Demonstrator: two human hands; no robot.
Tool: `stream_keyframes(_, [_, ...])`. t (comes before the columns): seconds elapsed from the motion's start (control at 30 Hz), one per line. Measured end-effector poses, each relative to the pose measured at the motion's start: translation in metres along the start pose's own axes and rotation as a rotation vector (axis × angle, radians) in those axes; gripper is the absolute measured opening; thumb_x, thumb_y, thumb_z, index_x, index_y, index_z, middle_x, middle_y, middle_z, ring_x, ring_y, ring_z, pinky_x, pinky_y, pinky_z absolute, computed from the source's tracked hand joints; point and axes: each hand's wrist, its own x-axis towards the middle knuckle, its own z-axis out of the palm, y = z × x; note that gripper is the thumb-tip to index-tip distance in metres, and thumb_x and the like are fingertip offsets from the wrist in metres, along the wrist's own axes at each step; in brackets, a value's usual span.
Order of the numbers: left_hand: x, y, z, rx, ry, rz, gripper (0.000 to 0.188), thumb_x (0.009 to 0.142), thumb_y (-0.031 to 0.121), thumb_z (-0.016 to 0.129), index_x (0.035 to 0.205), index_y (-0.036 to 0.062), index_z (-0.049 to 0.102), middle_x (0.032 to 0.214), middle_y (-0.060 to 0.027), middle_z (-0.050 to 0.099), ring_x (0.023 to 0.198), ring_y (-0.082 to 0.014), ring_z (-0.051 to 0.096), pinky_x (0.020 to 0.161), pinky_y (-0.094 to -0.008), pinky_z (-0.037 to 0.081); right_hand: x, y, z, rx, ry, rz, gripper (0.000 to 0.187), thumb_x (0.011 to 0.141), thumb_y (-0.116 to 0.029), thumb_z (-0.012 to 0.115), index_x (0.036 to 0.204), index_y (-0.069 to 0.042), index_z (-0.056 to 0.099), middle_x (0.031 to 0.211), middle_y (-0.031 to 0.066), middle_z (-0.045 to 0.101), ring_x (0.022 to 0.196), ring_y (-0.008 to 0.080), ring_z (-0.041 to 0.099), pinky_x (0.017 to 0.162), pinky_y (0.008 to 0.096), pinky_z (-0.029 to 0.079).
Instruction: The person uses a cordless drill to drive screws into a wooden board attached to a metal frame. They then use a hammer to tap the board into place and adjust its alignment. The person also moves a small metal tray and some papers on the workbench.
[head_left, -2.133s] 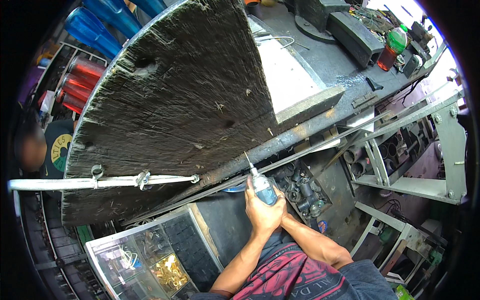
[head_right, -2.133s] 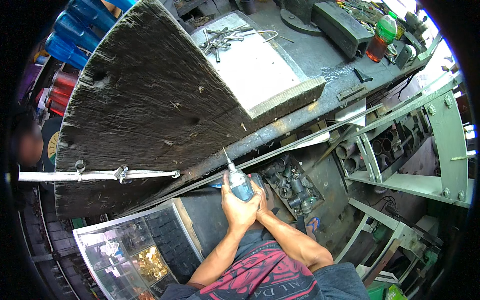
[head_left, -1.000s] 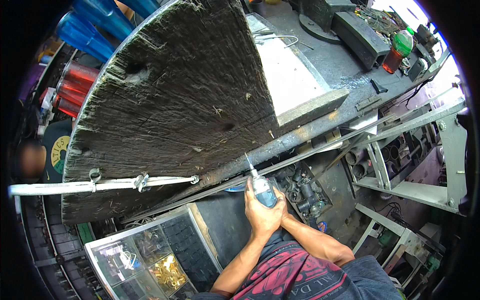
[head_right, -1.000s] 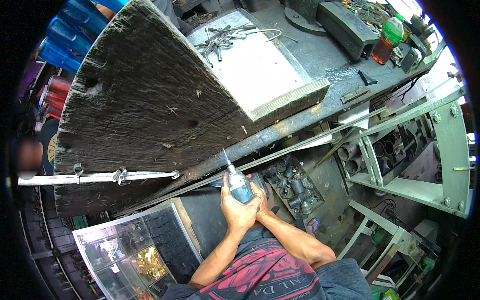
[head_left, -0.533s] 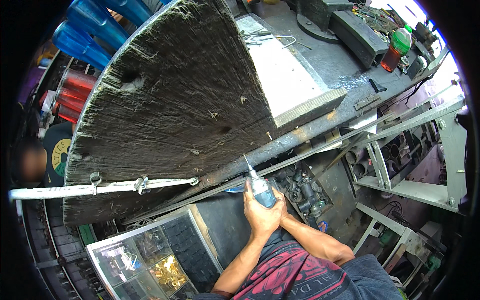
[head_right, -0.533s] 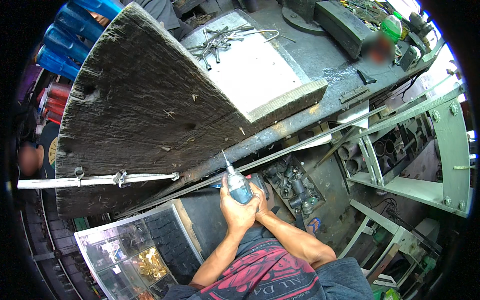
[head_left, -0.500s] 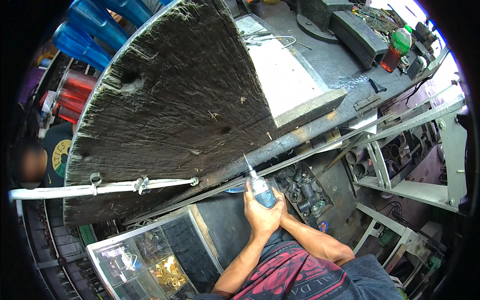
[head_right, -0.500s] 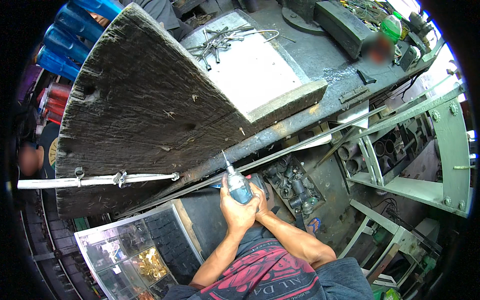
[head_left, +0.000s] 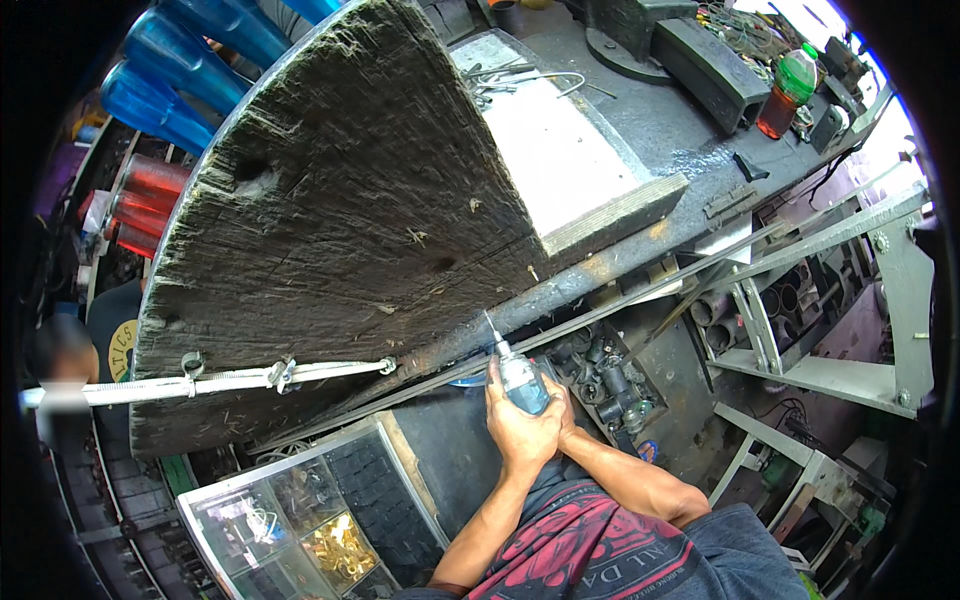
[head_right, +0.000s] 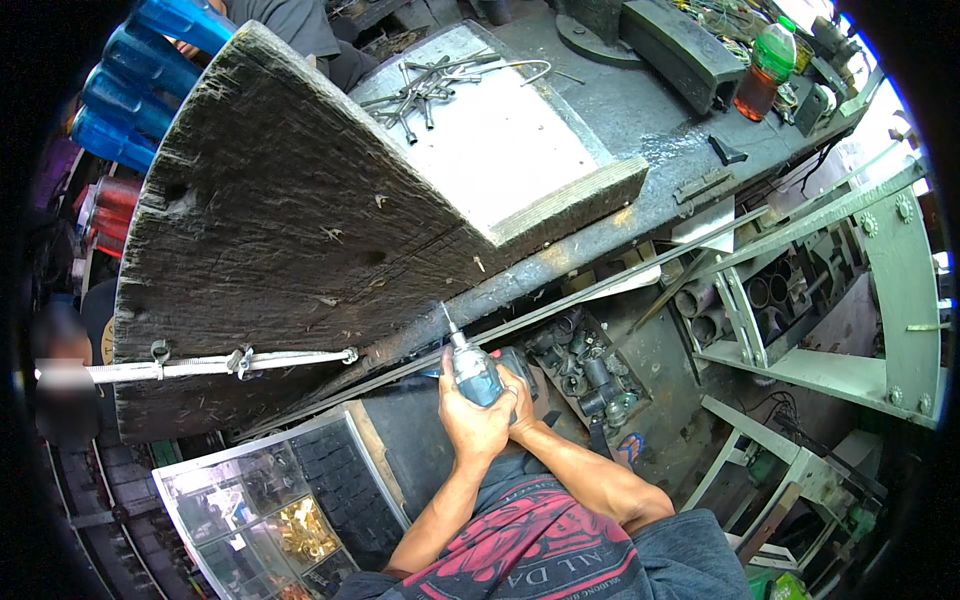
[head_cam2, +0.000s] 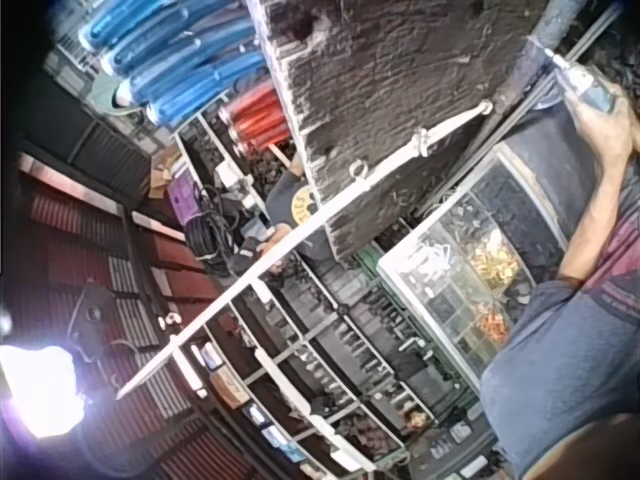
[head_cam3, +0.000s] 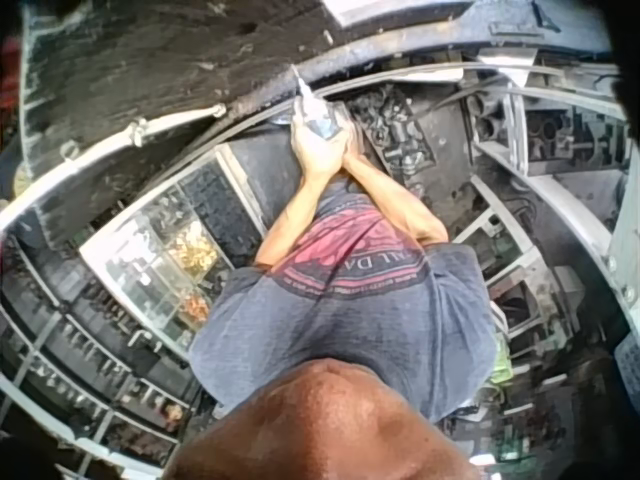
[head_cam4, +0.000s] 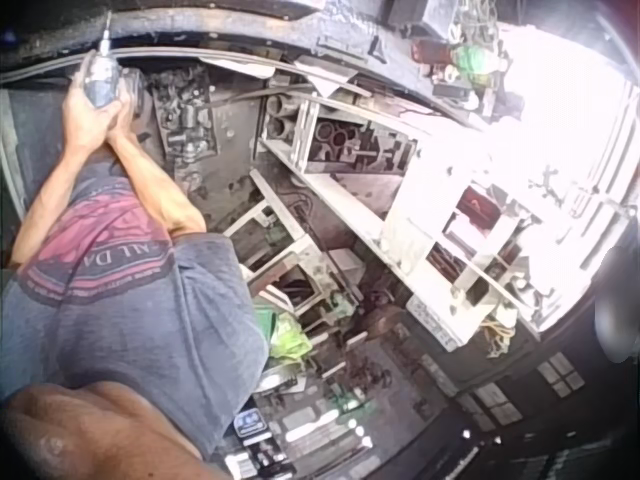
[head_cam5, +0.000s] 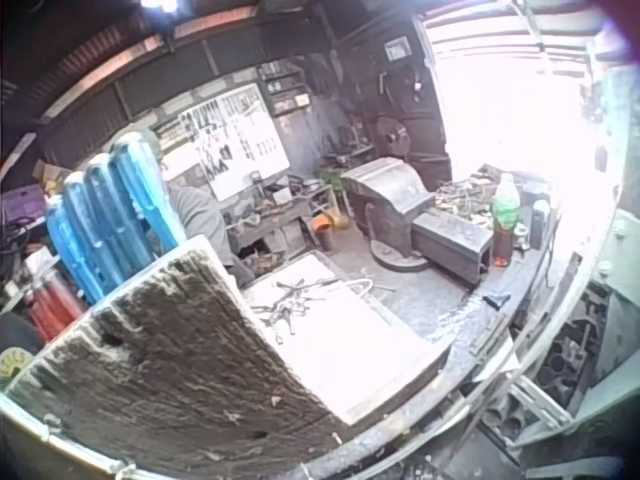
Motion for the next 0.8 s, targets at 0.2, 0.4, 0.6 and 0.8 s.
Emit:
stream_keyframes(0.2, [0.0005, 0.0019, -0.0003, -0.027, -0.032, -0.063, 0.095, 0.064, 0.014, 0.084, 0.145, -0.0096, 0.040, 0.128, -0.0277, 0.060, 0.120, -0.0378, 0.060, 0.104, -0.0427, 0.047, 0.0009, -0.0010, 0.0019, -0.057, 0.010, 0.022, 0.032, 0.078, -0.024, 0.079, 0.097, -0.004, 0.063, 0.086, 0.0140, 0.066, 0.078, 0.0286, 0.065, 0.074, 0.0391, 0.052])
stream_keyframes(0.4, [0.0012, 0.0027, 0.0000, -0.009, -0.007, -0.029, 0.093, 0.064, 0.011, 0.083, 0.144, -0.0107, 0.041, 0.124, -0.0256, 0.063, 0.114, -0.0337, 0.063, 0.101, -0.0405, 0.049, -0.0003, -0.0037, -0.0006, -0.033, -0.016, 0.055, 0.035, 0.078, -0.024, 0.078, 0.100, -0.003, 0.063, 0.090, 0.0170, 0.067, 0.082, 0.0311, 0.066, 0.077, 0.0392, 0.051])
stream_keyframes(0.6, [0.0019, 0.0040, 0.0005, -0.004, -0.016, -0.007, 0.093, 0.063, 0.008, 0.082, 0.145, -0.0111, 0.041, 0.123, -0.0240, 0.064, 0.112, -0.0294, 0.065, 0.100, -0.0381, 0.050, 0.0013, -0.0041, -0.0038, -0.095, -0.059, -0.004, 0.048, 0.082, -0.023, 0.074, 0.124, -0.002, 0.065, 0.105, 0.0081, 0.072, 0.092, 0.0142, 0.062, 0.083, 0.0329, 0.052])
stream_keyframes(0.8, [0.0015, 0.0049, 0.0008, 0.034, -0.014, -0.022, 0.093, 0.063, 0.008, 0.082, 0.144, -0.0126, 0.040, 0.122, -0.0235, 0.064, 0.111, -0.0282, 0.064, 0.100, -0.0380, 0.050, 0.0012, -0.0034, -0.0036, -0.080, -0.067, -0.002, 0.048, 0.084, -0.024, 0.073, 0.126, -0.003, 0.064, 0.109, 0.0096, 0.071, 0.096, 0.0135, 0.062, 0.086, 0.0328, 0.052])
